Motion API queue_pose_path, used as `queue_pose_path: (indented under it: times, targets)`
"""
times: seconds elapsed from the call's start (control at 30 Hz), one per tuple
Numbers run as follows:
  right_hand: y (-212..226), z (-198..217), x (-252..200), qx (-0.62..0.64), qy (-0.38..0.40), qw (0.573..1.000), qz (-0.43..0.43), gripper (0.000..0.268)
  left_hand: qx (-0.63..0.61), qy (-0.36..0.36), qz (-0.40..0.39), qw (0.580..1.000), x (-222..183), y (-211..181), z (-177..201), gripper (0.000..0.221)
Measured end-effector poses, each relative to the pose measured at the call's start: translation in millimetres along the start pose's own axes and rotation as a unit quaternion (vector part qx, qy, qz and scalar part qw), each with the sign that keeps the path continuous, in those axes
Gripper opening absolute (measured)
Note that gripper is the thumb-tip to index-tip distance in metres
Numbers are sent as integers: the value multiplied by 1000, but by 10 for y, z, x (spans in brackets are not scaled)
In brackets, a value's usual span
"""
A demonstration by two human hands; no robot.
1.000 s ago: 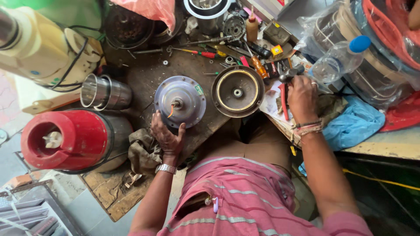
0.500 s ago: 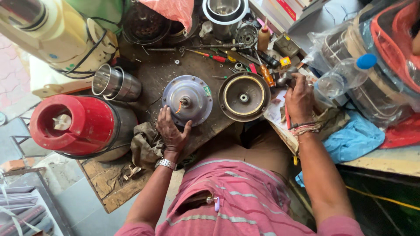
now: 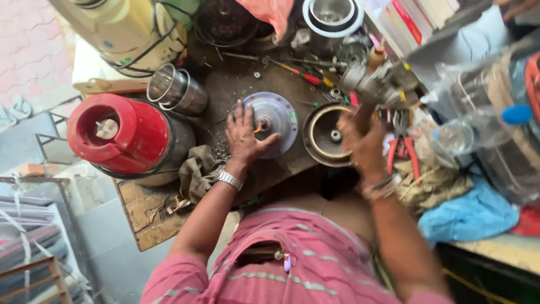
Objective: The person disassembles a small electric motor, removes the rotor, and uses a screwdriver and hammer to adjust components on the stator. They then reassemble the motor by placing the rotor back into the housing and securing the cover.
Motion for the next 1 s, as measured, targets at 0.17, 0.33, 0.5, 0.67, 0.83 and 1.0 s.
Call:
queue_pose_path:
  times: [0.17,0.33,0.5,0.67,0.83,1.0]
  targets:
    - [-473,-475,-441,-30,58,982,-176,24,56,48,-3,997,0,-53,-15,121]
    - [117,-557,-110,-45,72,996,-1,22,71,70,2,995,155,-117,51,126]
    - [154,-534,-117,18,-26,994,102,26,47,92,11,995,172,-55,23,126]
    - [-411,-948,-9,-361,188,912,42,34,18,105,17,994,179,14,14,127]
    - [-124,-785,37,-364,211,905,60,37,-7,85,18,996,134,56,23,126]
    - [466,-539,-9,-108,26,989,98,34,-5,97,30,995,182,51,-18,126]
Point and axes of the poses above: each hand's wrist, its own x-axis towards the middle knuckle, its own z-axis out of the back of the hand, y = z × x, the point moved 6 cm from there along x, towards the middle knuckle, and after that the axes turned 7 degrees about z, right-handed, at the moved point
